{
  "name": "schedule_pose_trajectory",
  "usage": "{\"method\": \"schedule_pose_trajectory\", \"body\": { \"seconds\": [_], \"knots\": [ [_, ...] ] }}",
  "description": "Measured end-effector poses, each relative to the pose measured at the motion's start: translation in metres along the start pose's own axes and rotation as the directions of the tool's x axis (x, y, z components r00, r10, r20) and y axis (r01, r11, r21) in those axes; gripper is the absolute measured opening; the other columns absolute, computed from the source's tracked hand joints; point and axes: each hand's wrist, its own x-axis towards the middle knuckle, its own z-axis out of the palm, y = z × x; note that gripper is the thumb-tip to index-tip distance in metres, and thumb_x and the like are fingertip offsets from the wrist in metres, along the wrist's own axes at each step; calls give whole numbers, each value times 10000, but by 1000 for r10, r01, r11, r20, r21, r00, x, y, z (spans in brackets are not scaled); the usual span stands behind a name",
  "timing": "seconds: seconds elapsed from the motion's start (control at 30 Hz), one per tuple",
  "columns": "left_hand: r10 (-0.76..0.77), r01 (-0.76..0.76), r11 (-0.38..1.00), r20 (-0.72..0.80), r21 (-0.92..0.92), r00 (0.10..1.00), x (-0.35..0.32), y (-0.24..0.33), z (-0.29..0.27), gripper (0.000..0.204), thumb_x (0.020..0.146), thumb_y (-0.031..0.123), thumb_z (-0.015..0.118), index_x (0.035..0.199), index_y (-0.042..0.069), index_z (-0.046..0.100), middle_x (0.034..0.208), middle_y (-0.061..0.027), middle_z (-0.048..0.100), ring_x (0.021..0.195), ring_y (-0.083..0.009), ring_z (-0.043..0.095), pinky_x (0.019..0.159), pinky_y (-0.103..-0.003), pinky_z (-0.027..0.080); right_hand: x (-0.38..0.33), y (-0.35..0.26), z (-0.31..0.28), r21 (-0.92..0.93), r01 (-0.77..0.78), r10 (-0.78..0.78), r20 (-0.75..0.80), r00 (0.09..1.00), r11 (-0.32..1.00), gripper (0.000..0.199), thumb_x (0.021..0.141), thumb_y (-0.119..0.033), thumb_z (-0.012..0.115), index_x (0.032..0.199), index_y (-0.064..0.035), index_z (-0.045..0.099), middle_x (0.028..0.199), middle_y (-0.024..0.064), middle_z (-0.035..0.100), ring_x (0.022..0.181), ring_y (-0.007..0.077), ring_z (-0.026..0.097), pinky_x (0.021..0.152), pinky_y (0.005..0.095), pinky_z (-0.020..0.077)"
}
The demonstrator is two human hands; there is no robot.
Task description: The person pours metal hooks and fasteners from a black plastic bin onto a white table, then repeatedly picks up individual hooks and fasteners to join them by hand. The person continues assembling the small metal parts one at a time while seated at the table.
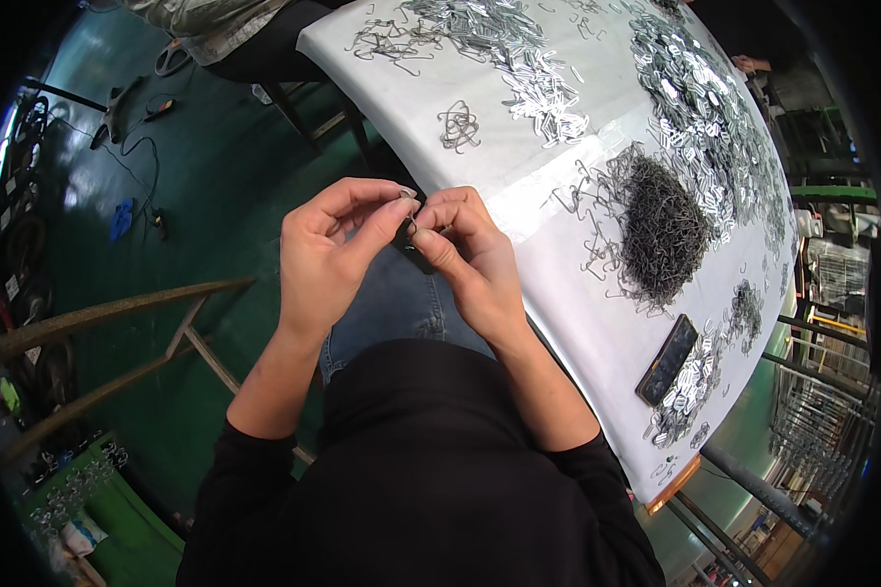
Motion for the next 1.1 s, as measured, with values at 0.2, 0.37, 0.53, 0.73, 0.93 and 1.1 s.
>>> {"method": "schedule_pose_trajectory", "body": {
  "seconds": [0.2, 0.37, 0.53, 0.73, 0.93, 1.1],
  "knots": [
    [20, -21, 999, -28, -32, 999, -3, -6, 1, 114, 854, -33, 640, 966, -45, 664, 960, -83, 666, 850, -102, 627, 760, -217, 507, 3, 6, -1, -45, -8, 6, -32, 999, 999, 76, 851, -109, 661, 896, -50, 647, 953, 22, 504, 779, 107, 463, 651, 228, 380],
    [202, -202, 972, 10, 119, 979, -2, -22, 6, 145, 832, -80, 636, 965, -30, 665, 1073, -108, 604, 868, -110, 602, 731, -222, 488, 0, 15, -14, -165, 29, -35, -32, 999, 986, 105, 837, -89, 669, 935, -59, 645, 961, 36, 519, 790, 129, 502, 640, 255, 408],
    [175, -177, 975, 27, 135, 984, -6, -45, 6, 128, 835, -65, 650, 952, -17, 667, 1032, -85, 609, 833, -90, 573, 699, -215, 460, 4, 23, -74, -598, -52, -80, -193, 978, 800, 147, 831, -95, 660, 968, -46, 639, 896, 121, 592, 799, 230, 617, 708, 347, 487],
    [140, -140, 983, 11, 122, 990, -10, -62, 5, 122, 843, -52, 652, 959, -18, 667, 998, -75, 634, 830, -89, 575, 698, -210, 456, 28, 47, -150, -913, -368, -26, -378, 925, 178, 129, 833, -165, 644, 895, -54, 664, 941, 136, 618, 828, 308, 633, 719, 425, 496],
    [137, -137, 987, -2, 87, 991, -14, -71, 5, 139, 835, -54, 654, 967, -16, 674, 966, -68, 663, 821, -87, 585, 703, -201, 455, 29, 48, -159, -723, -350, 180, -305, 935, 595, 188, 870, -166, 622, 866, 22, 613, 820, 137, 633, 742, 257, 625, 670, 361, 480],
    [156, -155, 979, 1, 132, 988, -16, -74, 10, 130, 828, -42, 658, 947, 1, 687, 921, -55, 685, 754, -77, 590, 669, -213, 459, 19, 25, -132, 65, -425, 430, -75, 900, 903, 163, 941, -162, 583, 919, -1, 607, 825, 41, 629, 676, 80, 571, 610, 220, 454]
  ]
}}
